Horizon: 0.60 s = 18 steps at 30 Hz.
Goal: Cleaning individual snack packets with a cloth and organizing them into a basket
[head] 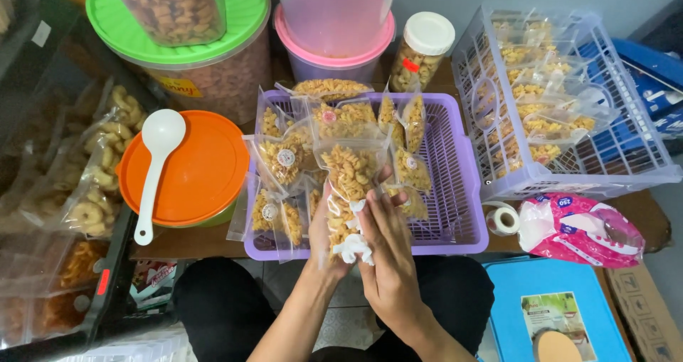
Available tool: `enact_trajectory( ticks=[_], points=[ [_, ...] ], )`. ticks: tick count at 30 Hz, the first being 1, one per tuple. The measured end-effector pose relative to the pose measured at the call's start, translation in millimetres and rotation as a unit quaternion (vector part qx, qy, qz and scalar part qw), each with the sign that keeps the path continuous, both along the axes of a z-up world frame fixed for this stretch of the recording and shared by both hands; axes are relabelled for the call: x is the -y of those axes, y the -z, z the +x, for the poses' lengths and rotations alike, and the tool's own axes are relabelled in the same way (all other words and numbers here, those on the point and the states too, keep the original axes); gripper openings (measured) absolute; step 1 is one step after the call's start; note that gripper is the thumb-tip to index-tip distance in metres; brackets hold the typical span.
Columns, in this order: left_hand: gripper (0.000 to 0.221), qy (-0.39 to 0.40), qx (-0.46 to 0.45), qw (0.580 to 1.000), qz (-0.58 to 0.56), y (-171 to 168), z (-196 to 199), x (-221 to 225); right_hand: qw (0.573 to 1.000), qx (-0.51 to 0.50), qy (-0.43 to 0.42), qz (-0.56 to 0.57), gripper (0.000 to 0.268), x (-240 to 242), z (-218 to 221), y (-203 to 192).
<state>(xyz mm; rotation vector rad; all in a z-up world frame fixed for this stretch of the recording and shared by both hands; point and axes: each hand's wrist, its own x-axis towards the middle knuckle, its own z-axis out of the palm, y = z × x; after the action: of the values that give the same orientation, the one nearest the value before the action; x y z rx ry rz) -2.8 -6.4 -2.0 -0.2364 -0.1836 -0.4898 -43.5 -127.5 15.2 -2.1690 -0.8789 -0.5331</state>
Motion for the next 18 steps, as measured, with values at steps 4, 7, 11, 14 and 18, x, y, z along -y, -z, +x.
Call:
enact_trajectory(
  ticks=[4,7,11,14,18],
  points=[
    [0.071,-0.173,0.030,0.961,0.213,0.5,-5.4,10.5,0.999,-0.019,-0.017,0.021,0.061,2.8,5.6,-9.6],
    [0.056,-0.245,0.045,0.925,0.286,10.5,-2.3,16.8,0.999,0.002,-0.007,0.032,0.054,6.5,11.6,-11.7],
    [0.066,-0.255,0.040,0.846,0.466,9.7,-4.7,26.0,0.999,-0.003,0.020,0.043,0.053,17.4,18.1,-20.1],
    [0.071,-0.288,0.136,0.793,0.520,-3.3,-7.5,31.2,0.995,-0.041,0.053,0.070,0.050,31.7,23.5,-23.7],
    [0.069,-0.355,0.207,0.711,0.571,-8.4,-2.3,38.8,0.987,-0.035,0.094,0.124,0.048,49.8,32.0,-36.8]
  ],
)
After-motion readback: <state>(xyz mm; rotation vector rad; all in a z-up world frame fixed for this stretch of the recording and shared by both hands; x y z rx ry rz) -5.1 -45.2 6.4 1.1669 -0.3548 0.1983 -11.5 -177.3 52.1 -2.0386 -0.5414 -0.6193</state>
